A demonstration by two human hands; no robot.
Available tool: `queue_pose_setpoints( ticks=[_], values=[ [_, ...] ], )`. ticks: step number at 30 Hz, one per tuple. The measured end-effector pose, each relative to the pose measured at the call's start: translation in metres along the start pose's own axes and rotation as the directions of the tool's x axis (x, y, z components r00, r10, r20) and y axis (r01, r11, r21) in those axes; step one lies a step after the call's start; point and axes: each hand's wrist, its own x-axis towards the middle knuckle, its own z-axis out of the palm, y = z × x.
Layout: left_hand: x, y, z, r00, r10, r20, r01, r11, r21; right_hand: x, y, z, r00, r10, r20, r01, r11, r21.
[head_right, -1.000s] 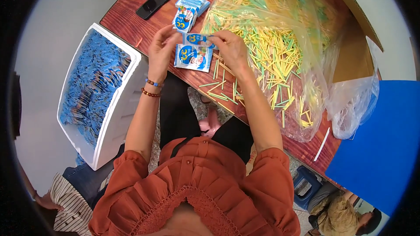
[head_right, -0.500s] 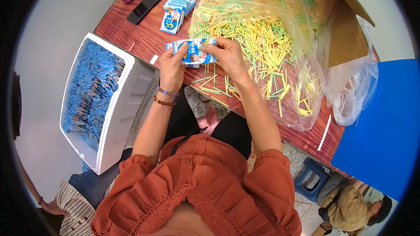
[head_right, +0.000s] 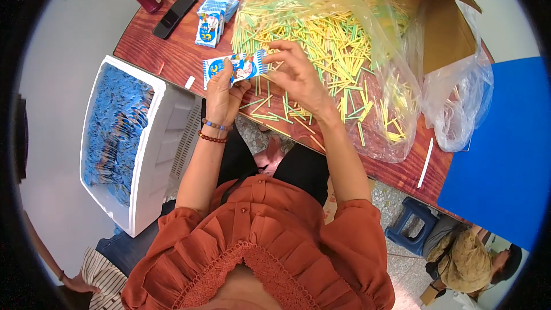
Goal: Packing small blue packets into boxes containing yellow shredded paper.
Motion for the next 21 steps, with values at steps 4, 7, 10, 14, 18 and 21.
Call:
queue_pose_setpoints(
  ticks=[4,7,10,14,18,21],
  values=[
    [-0.002,-0.008,0.004,0.999,-0.036,0.029,0.036,0.999,-0.001,0.001,0.007,0.004,0.992,-0.032,0.122,0.048,0.99,-0.132],
    [-0.007,-0.007,0.011,0.999,0.001,0.032,-0.004,0.995,0.099,-0.001,0.014,-0.003,0.956,-0.209,0.206,0.259,0.931,-0.257],
    [-0.002,-0.016,0.004,1.0,0.007,0.03,-0.01,0.997,0.072,-0.004,0.011,-0.004,0.968,-0.147,0.202,0.192,0.955,-0.225],
    [-0.004,-0.018,-0.002,0.998,0.038,0.059,-0.044,0.994,0.098,-0.005,0.01,0.005,0.96,-0.183,0.213,0.217,0.964,-0.152],
    [-0.003,-0.023,-0.002,0.995,0.086,0.055,-0.09,0.993,0.074,0.001,-0.002,-0.002,0.944,-0.229,0.236,0.297,0.904,-0.309],
    [-0.007,-0.023,0.005,0.996,0.091,0.0,-0.091,0.993,0.073,-0.006,0.006,-0.008,0.942,-0.201,0.27,0.289,0.894,-0.343]
  ],
)
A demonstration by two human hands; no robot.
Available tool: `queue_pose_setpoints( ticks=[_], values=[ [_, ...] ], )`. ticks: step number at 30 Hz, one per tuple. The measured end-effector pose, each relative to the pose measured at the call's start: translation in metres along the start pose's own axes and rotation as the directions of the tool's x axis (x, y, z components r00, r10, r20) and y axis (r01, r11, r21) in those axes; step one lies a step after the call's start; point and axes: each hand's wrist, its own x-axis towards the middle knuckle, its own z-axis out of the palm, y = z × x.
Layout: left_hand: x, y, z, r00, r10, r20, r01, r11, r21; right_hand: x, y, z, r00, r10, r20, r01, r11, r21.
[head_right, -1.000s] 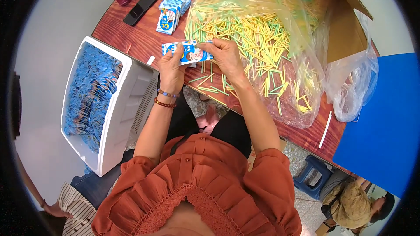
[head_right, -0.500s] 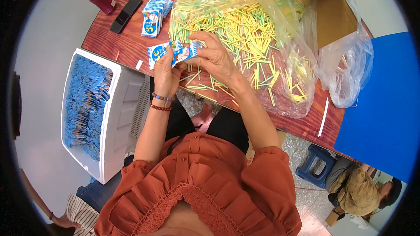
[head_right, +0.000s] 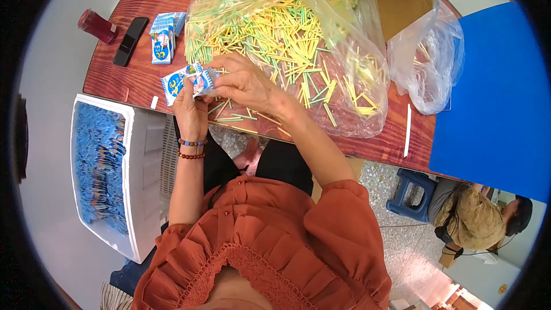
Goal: Packing small blue packets into boxes containing yellow shredded paper.
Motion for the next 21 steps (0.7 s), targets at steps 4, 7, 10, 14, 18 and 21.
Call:
queue_pose_setpoints(
  ticks=[4,7,10,14,18,21],
  values=[
    [0.003,-0.003,-0.016,0.998,0.062,0.0,-0.062,0.996,0.057,-0.016,0.007,-0.008,0.975,0.209,-0.075,-0.186,0.953,0.241],
    [0.003,0.0,-0.018,0.998,0.05,-0.024,-0.049,0.998,0.043,-0.027,0.015,-0.054,0.58,0.743,-0.334,-0.751,0.646,0.134],
    [-0.001,-0.002,-0.002,1.0,0.024,-0.014,-0.023,0.999,0.026,-0.046,0.049,-0.086,0.643,0.617,-0.454,-0.763,0.46,-0.454],
    [-0.001,-0.002,-0.002,1.0,0.014,-0.018,-0.014,1.0,-0.003,-0.026,0.051,-0.085,0.542,0.783,-0.305,-0.748,0.284,-0.6],
    [0.0,0.004,-0.009,0.998,0.041,-0.046,-0.041,0.999,0.013,-0.022,0.051,-0.083,0.528,0.796,-0.295,-0.76,0.289,-0.582],
    [0.002,0.007,-0.013,0.999,0.025,-0.032,-0.024,1.0,0.007,-0.027,0.061,-0.083,0.487,0.78,-0.394,-0.806,0.228,-0.546]
  ],
)
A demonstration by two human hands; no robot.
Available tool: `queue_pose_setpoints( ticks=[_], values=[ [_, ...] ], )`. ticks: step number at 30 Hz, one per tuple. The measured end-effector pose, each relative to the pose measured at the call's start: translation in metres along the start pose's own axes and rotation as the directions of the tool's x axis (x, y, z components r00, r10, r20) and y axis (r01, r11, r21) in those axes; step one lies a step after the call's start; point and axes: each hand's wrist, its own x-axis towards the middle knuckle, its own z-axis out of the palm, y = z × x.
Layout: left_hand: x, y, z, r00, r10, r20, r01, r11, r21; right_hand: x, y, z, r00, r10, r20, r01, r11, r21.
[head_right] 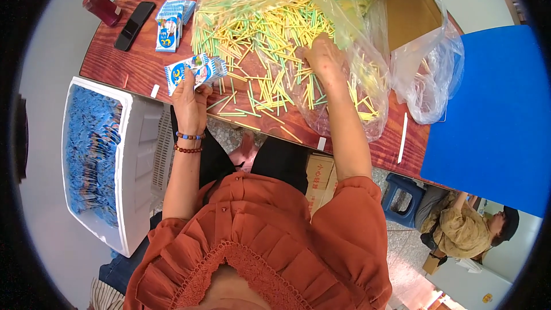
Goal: Packing small blue packets into boxes containing yellow shredded paper.
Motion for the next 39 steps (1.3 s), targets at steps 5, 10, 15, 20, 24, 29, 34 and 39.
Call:
queue_pose_setpoints(
  ticks=[5,10,15,20,24,29,34,39],
  values=[
    [0.0,0.0,-0.001,1.0,-0.005,-0.012,0.005,1.0,-0.024,-0.001,-0.007,0.0,0.998,-0.016,0.063,0.019,0.999,-0.051],
    [-0.001,0.002,-0.001,1.0,-0.007,-0.009,0.007,1.0,-0.031,0.009,0.016,0.01,0.997,0.01,0.078,-0.011,1.0,0.022],
    [0.0,0.001,-0.008,1.0,-0.025,-0.003,0.025,0.998,-0.051,0.001,0.013,-0.005,0.97,-0.045,0.238,-0.167,0.585,0.794],
    [0.001,-0.008,0.005,0.998,-0.065,0.025,0.068,0.993,-0.096,0.003,0.01,0.006,0.944,-0.252,0.213,-0.218,0.009,0.976],
    [0.001,-0.009,0.006,0.997,-0.067,0.039,0.07,0.995,-0.067,0.002,0.002,0.028,0.943,-0.293,0.157,-0.2,-0.125,0.972],
    [0.0,-0.004,0.009,0.997,-0.077,0.002,0.077,0.996,-0.045,-0.004,-0.023,0.026,0.967,-0.217,0.135,-0.151,-0.06,0.987],
    [0.002,-0.01,0.014,0.995,-0.101,0.026,0.102,0.993,-0.06,-0.001,-0.027,0.032,0.982,-0.187,-0.008,0.011,0.014,1.0],
    [0.002,-0.018,0.017,0.994,-0.104,0.034,0.106,0.991,-0.086,-0.022,-0.05,0.012,0.975,-0.165,-0.148,0.114,-0.201,0.973]
  ],
)
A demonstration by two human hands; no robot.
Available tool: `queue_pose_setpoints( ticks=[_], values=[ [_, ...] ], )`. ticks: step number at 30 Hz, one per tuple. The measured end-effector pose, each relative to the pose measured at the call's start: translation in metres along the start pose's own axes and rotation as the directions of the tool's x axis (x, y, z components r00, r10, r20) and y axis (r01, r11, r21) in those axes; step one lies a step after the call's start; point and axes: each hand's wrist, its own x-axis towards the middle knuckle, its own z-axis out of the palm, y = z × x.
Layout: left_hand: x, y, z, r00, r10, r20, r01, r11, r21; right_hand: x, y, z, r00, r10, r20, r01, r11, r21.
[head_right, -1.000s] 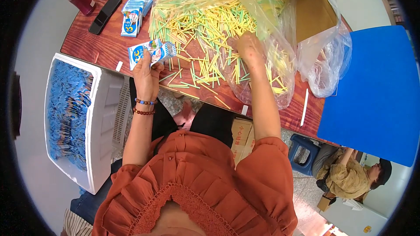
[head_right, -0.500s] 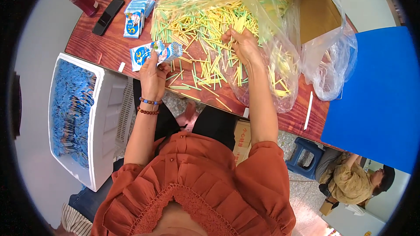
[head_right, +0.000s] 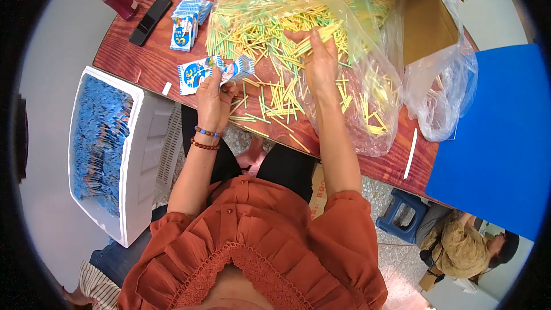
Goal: Packing small blue packets into boxes containing yellow shredded paper.
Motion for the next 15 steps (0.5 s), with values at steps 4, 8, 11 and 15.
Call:
queue_pose_setpoints(
  ticks=[4,8,11,15],
  values=[
    [0.002,-0.001,0.003,0.999,0.04,0.015,-0.04,0.999,-0.031,-0.025,-0.018,0.053,0.985,-0.171,-0.033,0.174,0.977,0.12],
    [0.001,-0.002,0.007,0.998,0.061,0.032,-0.06,0.997,-0.042,-0.041,-0.011,0.077,0.964,-0.266,0.017,0.265,0.962,0.064],
    [0.0,-0.001,0.01,0.998,0.056,0.012,-0.055,0.998,-0.038,-0.048,-0.009,0.089,0.977,-0.211,0.022,0.211,0.978,0.008],
    [-0.006,0.004,0.022,0.993,0.107,0.04,-0.104,0.993,-0.06,-0.052,0.0,0.098,0.974,-0.218,0.065,0.223,0.971,-0.08]
  ],
)
